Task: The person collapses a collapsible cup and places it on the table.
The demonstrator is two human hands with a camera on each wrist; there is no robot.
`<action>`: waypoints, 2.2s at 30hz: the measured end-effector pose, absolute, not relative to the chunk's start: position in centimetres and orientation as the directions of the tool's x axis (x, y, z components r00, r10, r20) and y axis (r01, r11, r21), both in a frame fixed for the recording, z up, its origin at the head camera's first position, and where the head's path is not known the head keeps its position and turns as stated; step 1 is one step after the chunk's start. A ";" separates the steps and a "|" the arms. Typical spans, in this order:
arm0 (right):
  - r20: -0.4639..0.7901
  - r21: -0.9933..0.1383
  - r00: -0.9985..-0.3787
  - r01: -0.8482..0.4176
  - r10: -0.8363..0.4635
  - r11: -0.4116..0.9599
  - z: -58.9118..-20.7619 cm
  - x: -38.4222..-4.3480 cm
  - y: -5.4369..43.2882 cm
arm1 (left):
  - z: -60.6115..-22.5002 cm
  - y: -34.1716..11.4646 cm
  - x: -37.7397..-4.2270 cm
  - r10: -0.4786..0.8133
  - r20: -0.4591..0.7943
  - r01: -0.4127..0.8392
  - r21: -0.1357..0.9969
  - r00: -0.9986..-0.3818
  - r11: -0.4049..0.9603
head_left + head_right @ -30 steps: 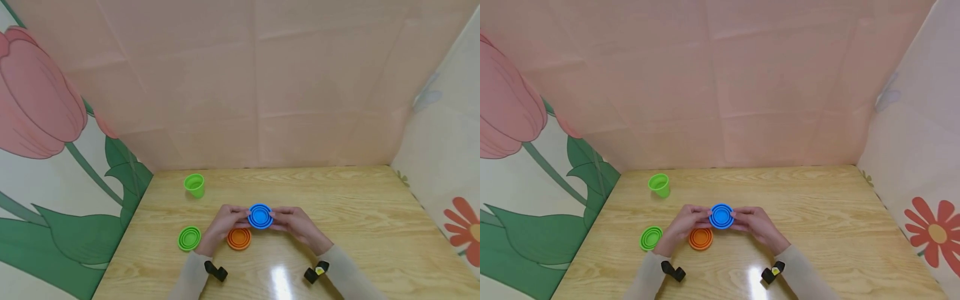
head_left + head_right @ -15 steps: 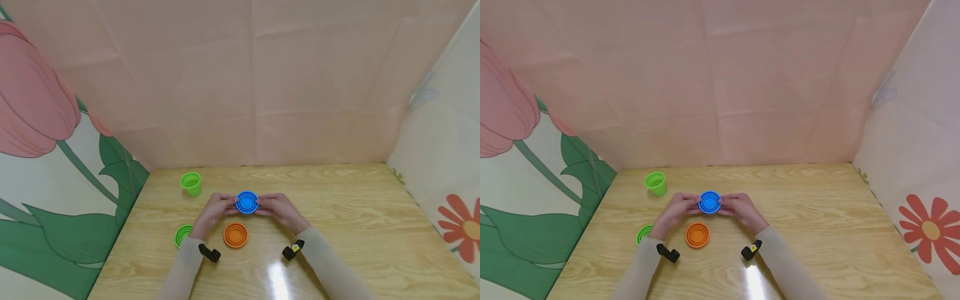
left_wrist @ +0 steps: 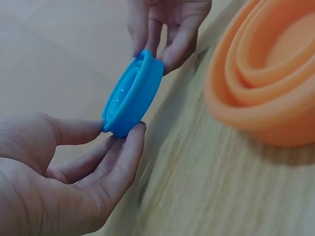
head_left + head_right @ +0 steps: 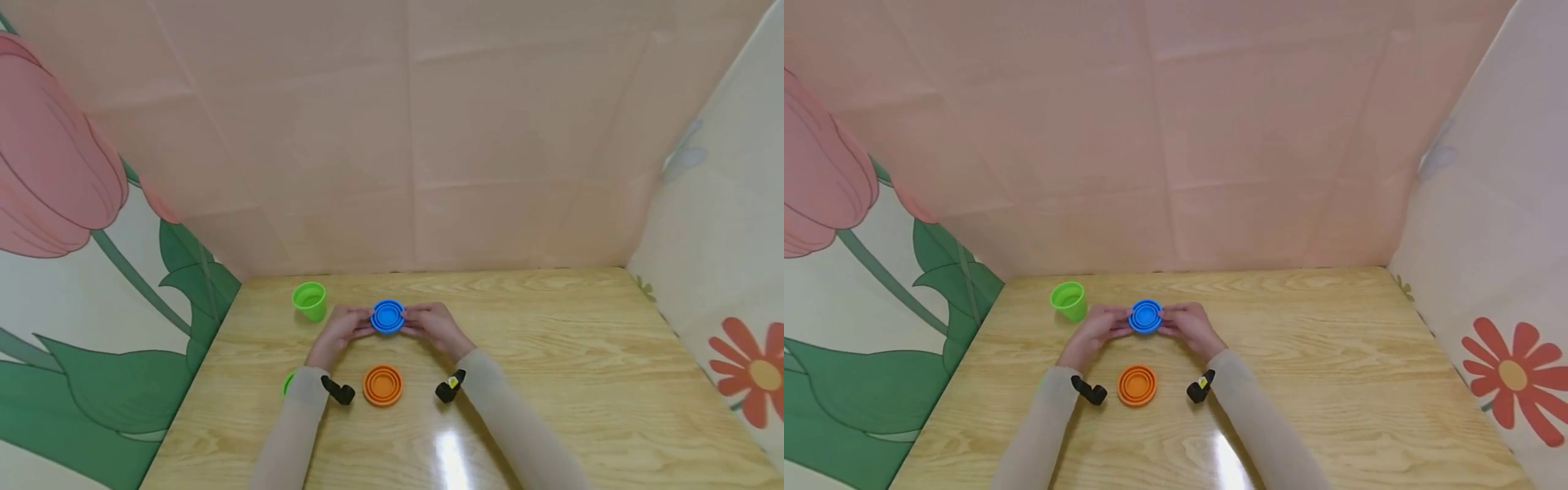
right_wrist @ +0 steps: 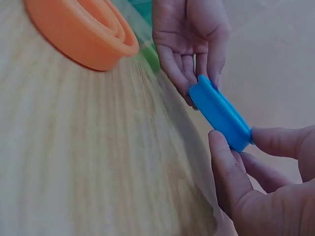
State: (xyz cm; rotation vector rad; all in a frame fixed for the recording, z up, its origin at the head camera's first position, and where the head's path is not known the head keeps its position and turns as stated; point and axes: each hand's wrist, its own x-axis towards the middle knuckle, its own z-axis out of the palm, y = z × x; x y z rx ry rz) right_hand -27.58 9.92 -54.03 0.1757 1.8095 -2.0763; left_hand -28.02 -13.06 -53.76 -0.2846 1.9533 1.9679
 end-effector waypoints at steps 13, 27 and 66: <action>-0.336 -0.931 -0.929 0.352 -0.155 -0.094 -53.9 -29.8 8.7 | -53.5 -13.5 -29.7 0.071 -0.375 -0.379 0.925 -0.924 -0.037; -0.325 -0.946 -0.936 0.323 -0.134 0.039 -53.9 -30.5 8.3 | -53.7 -13.9 -30.2 0.042 -0.367 -0.365 0.930 -0.929 0.050; -0.227 -0.953 -0.972 0.206 -0.069 0.224 -52.7 -30.7 8.2 | -51.4 -13.7 -27.2 -0.046 -0.017 -0.043 0.769 -0.999 0.637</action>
